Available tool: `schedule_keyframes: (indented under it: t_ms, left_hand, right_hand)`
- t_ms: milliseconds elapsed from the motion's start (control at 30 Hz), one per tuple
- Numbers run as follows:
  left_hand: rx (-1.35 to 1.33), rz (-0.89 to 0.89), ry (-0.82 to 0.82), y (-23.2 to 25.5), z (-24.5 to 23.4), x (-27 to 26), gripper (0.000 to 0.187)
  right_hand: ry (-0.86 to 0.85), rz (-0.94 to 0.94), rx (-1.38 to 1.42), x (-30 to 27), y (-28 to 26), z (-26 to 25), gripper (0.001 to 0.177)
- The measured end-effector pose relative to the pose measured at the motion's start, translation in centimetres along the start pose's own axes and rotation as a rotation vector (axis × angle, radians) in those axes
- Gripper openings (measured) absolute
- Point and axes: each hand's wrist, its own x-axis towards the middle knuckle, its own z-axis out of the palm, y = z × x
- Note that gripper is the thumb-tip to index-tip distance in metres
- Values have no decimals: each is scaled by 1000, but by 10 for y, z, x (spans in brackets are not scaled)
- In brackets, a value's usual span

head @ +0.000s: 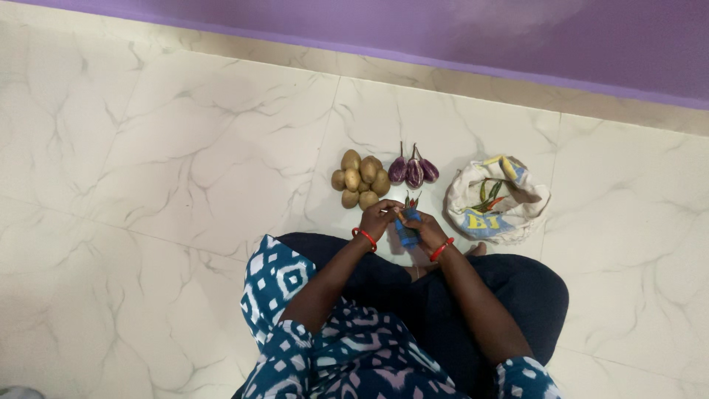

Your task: The person sits on the floor and uses a blue peeler to remove the skin from small green vegetables. The peeled vegetables are placed into a white cloth bag, while potatoes and eggplants remain on the floor nearby.

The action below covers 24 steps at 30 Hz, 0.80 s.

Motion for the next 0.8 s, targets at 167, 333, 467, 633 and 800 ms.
schedule_keyframes:
  t_ms: [167, 333, 467, 633, 800]
  left_hand:
    - [147, 33, -8, 1, 0, -3, 28]
    - [-13, -145, -63, 5, 2, -3, 32]
    - [-71, -150, -1, 14, 0, -3, 29]
    - [-186, -178, 131, 23, -10, -1, 23]
    - [-152, -150, 109, 14, -9, 0, 22]
  right_hand:
    - [28, 9, -129, -4, 0, 2, 31]
    - [38, 1, -147, -12, -7, 10, 30]
    - [91, -22, -188, -16, -13, 18, 32]
    - [102, -67, -227, -19, -19, 26, 34]
    - [200, -120, -103, -27, -37, 33, 35]
